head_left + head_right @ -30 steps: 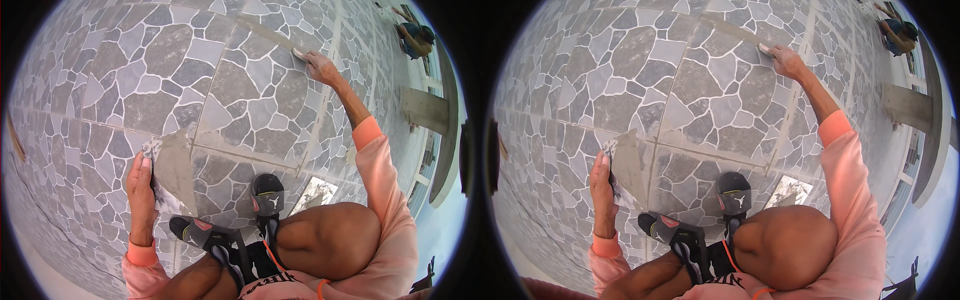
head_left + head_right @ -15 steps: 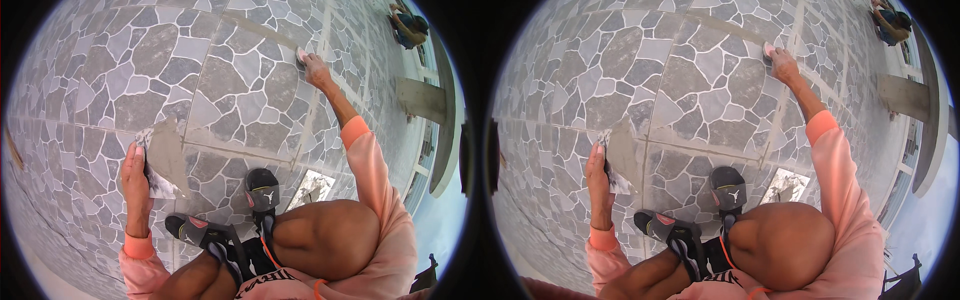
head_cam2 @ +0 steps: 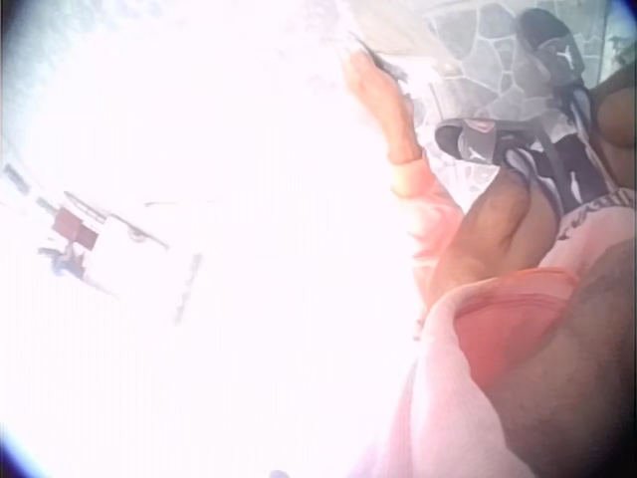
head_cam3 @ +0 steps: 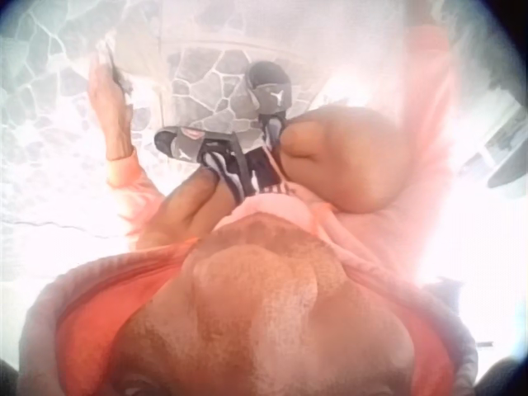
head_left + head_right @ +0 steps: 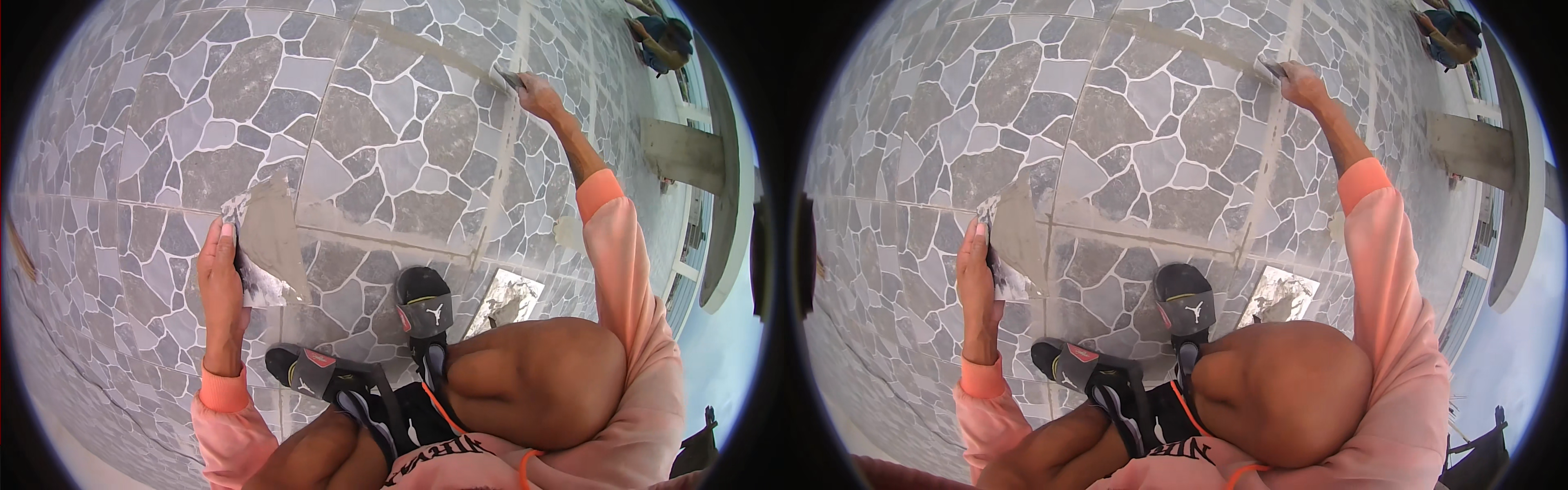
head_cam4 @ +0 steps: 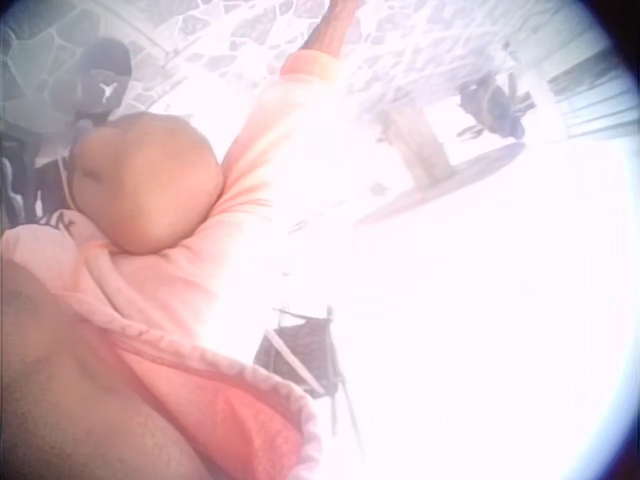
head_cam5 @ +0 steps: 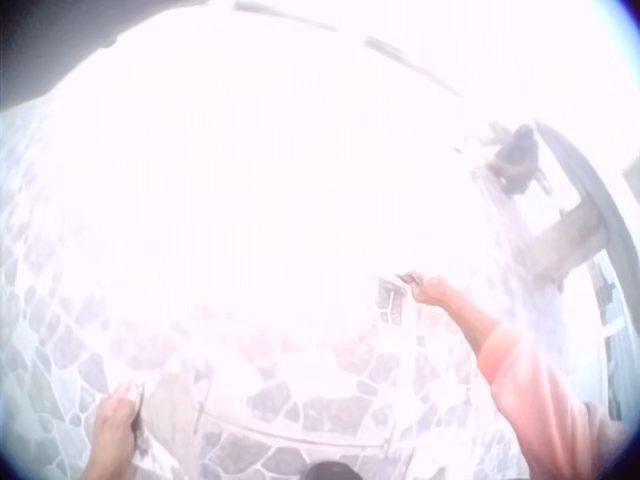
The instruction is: The person applies grout to the gaps between floor tiles using two metal spatulas, smoothing the mixture into the seams by hand while squatting on the floor.
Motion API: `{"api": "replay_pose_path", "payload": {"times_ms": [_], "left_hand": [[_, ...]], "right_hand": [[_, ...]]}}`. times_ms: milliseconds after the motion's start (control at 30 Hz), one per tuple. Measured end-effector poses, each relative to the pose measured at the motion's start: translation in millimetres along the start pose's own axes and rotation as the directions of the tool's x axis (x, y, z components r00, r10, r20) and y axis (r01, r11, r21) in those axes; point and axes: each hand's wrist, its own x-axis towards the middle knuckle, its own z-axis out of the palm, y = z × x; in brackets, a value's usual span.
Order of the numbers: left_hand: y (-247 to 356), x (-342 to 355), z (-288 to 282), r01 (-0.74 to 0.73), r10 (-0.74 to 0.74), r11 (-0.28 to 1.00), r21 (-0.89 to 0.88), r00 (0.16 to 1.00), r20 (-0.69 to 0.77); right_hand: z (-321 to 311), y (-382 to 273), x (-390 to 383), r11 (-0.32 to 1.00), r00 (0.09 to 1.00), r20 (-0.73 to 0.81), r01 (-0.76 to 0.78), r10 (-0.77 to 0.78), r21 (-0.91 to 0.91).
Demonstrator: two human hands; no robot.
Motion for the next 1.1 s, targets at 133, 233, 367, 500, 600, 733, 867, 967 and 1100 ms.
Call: {"api": "replay_pose_path", "payload": {"times_ms": [133,233,367,500,600,733,867,967,1100], "left_hand": [[-5,4,6,0.034,-0.035,0.999,-0.029,0.999,-0.024],[2,2,0,0.029,-0.032,0.998,-0.047,0.998,-0.054],[-3,13,12,0.051,-0.043,0.996,-0.073,0.993,0.111],[-9,21,22,0.069,-0.062,0.988,-0.137,0.997,0.056],[5,20,26,0.085,-0.058,0.985,-0.149,0.983,0.173],[6,21,35,0.093,-0.062,0.984,-0.154,0.979,0.193],[7,18,31,0.1,-0.053,0.978,-0.183,0.968,0.244],[12,14,41,0.094,-0.06,0.978,-0.185,0.981,0.182],[12,17,36,0.019,0.013,0.99,-0.136,0.972,0.233]], "right_hand": [[32,-23,-12,0.982,0.995,0.035,0.094,-0.09,-0.164],[-18,-31,0,0.932,0.9,0.402,-0.277,0.166,0.234],[-38,-20,-34,0.664,0.891,0.365,-0.446,0.269,0.6],[-51,-97,-50,0.103,0.876,0.45,-0.471,0.174,0.876],[-69,-172,-57,0.01,0.923,0.383,-0.384,0.041,0.923],[-105,-226,-63,0.609,0.958,0.279,-0.185,-0.063,0.772],[-124,-283,-67,0.761,0.951,0.101,0.167,-0.291,0.626],[-125,-292,-59,0.55,0.629,-0.301,0.776,-0.717,0.309],[-129,-308,-59,0.489,0.518,-0.205,0.854,-0.831,0.178]]}}
